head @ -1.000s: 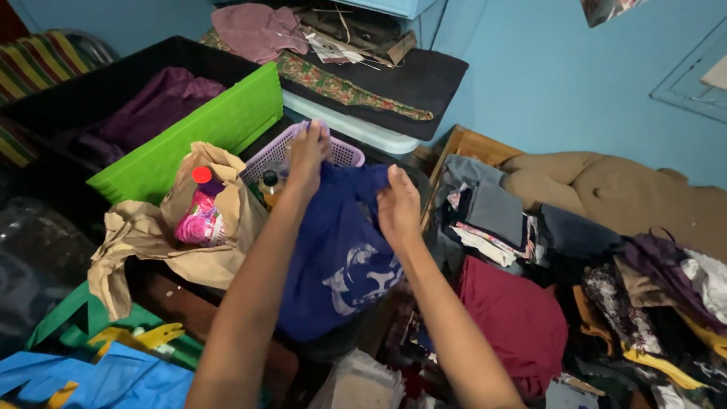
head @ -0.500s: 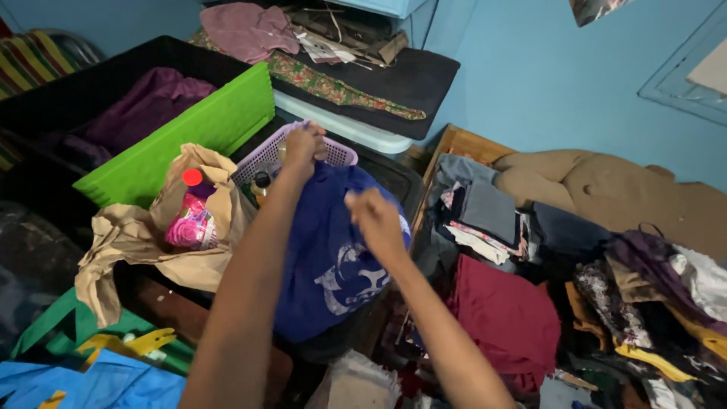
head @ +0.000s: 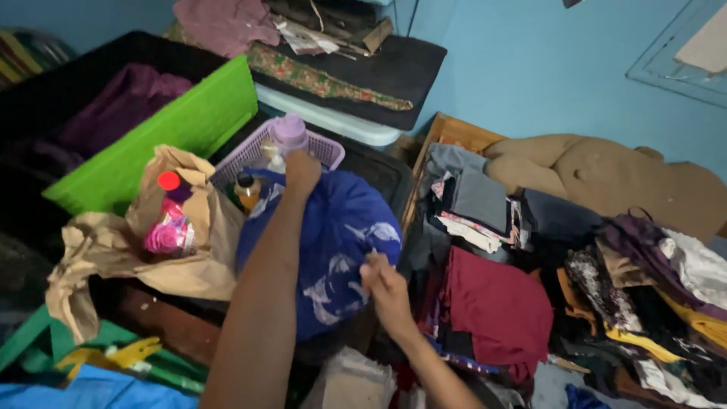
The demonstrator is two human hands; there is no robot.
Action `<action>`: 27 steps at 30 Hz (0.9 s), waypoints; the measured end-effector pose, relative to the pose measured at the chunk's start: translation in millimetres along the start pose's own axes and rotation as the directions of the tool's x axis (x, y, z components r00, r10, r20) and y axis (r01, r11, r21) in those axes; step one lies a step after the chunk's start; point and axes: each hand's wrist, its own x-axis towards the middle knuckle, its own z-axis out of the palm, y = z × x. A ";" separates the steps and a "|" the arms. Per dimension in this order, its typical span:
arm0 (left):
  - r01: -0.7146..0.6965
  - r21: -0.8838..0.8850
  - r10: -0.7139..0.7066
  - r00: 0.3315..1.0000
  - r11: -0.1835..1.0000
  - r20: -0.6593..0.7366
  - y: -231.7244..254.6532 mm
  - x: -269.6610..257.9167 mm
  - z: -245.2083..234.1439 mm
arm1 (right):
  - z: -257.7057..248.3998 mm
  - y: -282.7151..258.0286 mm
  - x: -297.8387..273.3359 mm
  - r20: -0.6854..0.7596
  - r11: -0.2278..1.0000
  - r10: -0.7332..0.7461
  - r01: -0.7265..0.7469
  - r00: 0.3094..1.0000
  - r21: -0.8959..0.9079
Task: The person is organizing various items of clothing from a bed into storage drawers and bags.
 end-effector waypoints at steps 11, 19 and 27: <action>-0.039 -0.357 0.175 0.918 0.933 0.357 73.3 -45.6 -146.0 | 33.7 -65.3 142.8 0.222 0.878 -0.029 -0.081 0.975 0.471; -0.277 -0.404 0.480 0.643 0.872 0.597 172.4 -88.9 -238.0 | 44.1 -16.5 205.5 0.404 0.979 0.122 -0.176 0.907 0.099; -0.892 -0.301 0.941 0.322 0.337 0.099 159.6 -73.9 -206.9 | 20.0 7.1 209.2 0.568 0.919 0.194 -0.351 0.800 0.180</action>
